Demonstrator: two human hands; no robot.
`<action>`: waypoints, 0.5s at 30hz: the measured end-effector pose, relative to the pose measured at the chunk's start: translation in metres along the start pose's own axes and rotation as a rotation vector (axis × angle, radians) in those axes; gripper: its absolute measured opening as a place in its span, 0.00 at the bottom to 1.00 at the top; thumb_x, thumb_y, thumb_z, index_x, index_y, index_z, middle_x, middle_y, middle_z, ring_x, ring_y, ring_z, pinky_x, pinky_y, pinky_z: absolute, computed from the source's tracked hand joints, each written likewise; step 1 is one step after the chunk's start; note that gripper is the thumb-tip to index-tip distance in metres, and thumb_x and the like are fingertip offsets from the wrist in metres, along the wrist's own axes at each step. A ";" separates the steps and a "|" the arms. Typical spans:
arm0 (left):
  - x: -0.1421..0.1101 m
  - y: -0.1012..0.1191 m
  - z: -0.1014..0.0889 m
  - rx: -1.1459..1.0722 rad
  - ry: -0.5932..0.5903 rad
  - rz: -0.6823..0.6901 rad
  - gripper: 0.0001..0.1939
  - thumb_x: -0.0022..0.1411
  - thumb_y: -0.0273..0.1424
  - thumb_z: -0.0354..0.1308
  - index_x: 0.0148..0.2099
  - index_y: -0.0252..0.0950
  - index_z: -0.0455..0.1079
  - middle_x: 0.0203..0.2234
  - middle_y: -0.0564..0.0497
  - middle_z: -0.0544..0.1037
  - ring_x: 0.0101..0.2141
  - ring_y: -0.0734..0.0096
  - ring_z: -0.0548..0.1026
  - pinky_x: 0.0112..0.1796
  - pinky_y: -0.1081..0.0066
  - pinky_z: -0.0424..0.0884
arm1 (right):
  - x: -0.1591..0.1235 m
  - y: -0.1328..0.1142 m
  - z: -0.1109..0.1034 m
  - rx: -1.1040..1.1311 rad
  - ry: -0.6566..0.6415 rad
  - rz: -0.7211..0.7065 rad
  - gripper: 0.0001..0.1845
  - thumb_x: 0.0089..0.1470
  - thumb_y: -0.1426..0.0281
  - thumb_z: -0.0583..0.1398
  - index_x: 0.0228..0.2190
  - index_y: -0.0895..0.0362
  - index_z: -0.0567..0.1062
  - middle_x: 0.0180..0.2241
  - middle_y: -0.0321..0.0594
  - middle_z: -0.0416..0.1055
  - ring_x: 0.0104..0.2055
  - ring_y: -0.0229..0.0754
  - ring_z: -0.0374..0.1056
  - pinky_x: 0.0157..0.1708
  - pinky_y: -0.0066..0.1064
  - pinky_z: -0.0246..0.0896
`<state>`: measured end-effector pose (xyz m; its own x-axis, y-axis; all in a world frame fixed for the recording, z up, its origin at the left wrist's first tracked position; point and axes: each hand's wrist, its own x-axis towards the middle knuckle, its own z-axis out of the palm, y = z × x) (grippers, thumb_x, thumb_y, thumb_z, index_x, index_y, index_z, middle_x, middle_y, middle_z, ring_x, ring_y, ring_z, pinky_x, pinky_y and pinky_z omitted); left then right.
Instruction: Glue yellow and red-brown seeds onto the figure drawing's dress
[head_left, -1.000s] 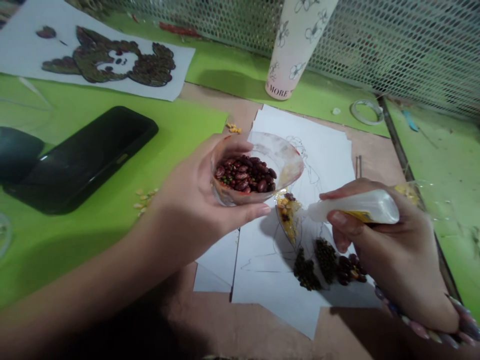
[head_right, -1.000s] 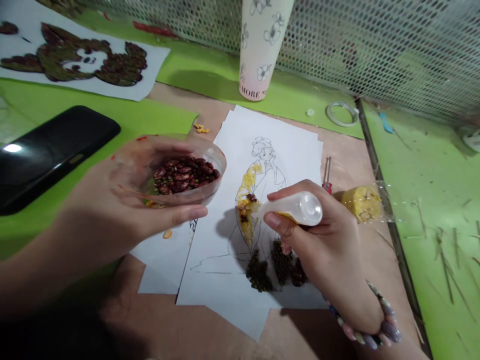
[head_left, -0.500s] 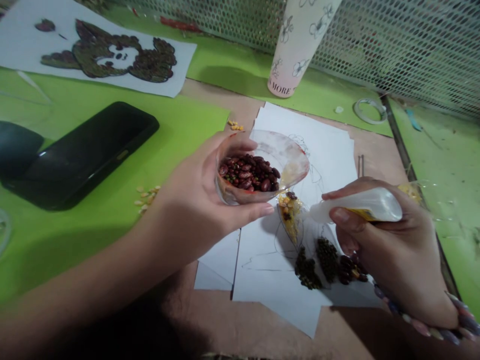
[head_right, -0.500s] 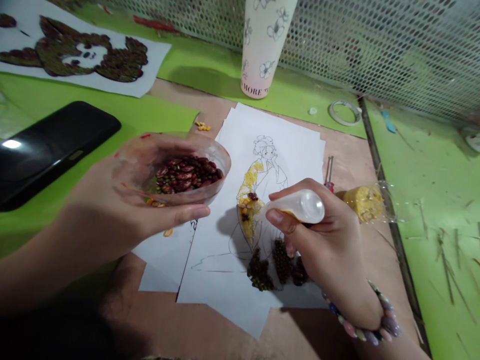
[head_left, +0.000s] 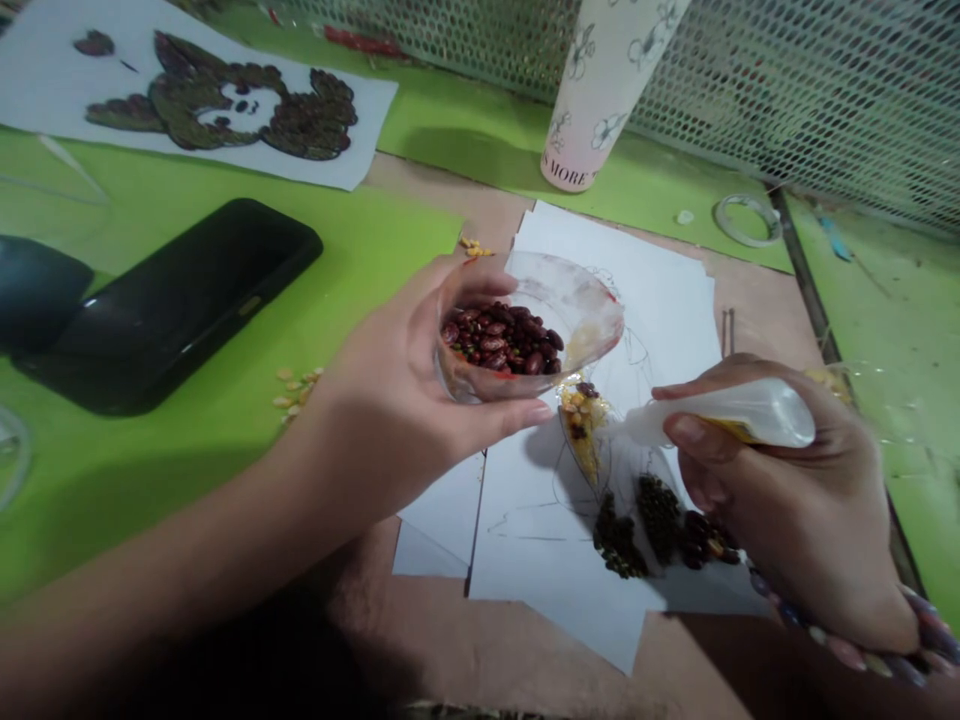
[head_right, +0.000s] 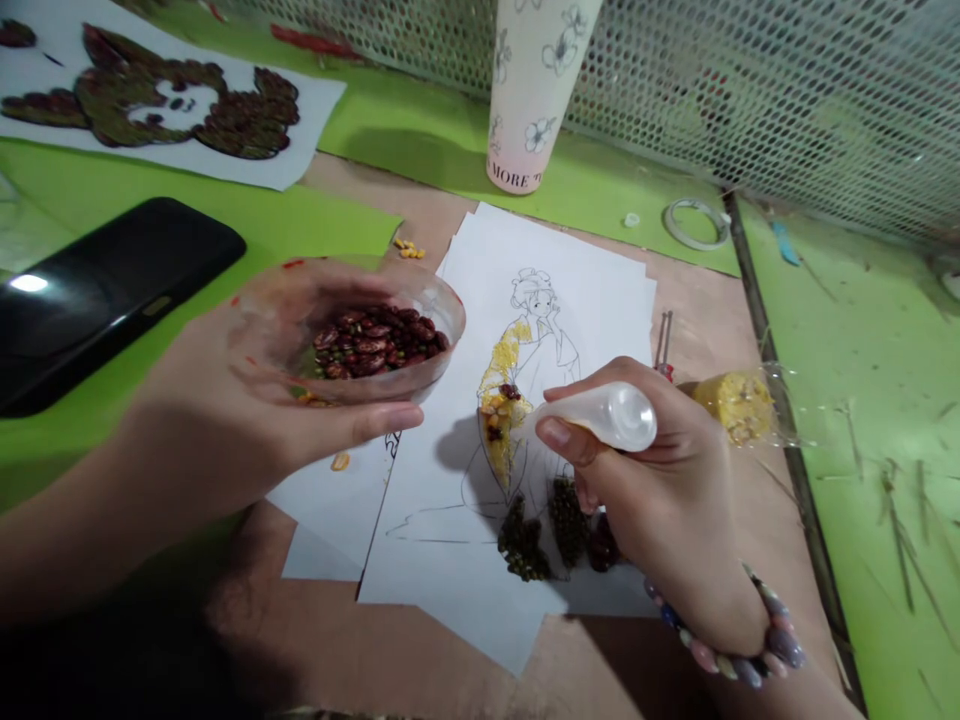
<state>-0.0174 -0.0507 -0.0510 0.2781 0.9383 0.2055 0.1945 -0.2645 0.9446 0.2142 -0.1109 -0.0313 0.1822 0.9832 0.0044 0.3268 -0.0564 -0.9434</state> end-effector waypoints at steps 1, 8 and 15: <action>0.000 0.000 0.000 -0.001 -0.002 0.002 0.26 0.49 0.28 0.73 0.50 0.43 0.70 0.51 0.50 0.75 0.54 0.55 0.74 0.57 0.54 0.74 | 0.000 0.000 0.000 0.001 -0.004 0.003 0.04 0.50 0.67 0.71 0.30 0.52 0.81 0.17 0.28 0.65 0.12 0.30 0.58 0.09 0.22 0.51; 0.000 0.002 0.001 -0.024 0.012 -0.001 0.26 0.47 0.28 0.74 0.49 0.43 0.71 0.51 0.49 0.76 0.54 0.55 0.75 0.57 0.52 0.74 | 0.000 0.001 0.001 0.016 0.018 0.007 0.04 0.49 0.66 0.71 0.29 0.50 0.81 0.16 0.29 0.65 0.13 0.31 0.57 0.09 0.24 0.48; 0.001 0.003 0.001 -0.005 0.028 -0.010 0.27 0.45 0.28 0.76 0.48 0.45 0.73 0.50 0.49 0.77 0.52 0.53 0.76 0.55 0.53 0.77 | -0.002 0.004 0.000 0.045 0.020 0.011 0.06 0.49 0.67 0.72 0.30 0.50 0.80 0.16 0.29 0.64 0.13 0.32 0.56 0.09 0.26 0.47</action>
<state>-0.0158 -0.0505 -0.0486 0.2493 0.9470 0.2028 0.1925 -0.2537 0.9479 0.2154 -0.1126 -0.0346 0.2041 0.9789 -0.0004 0.2826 -0.0593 -0.9574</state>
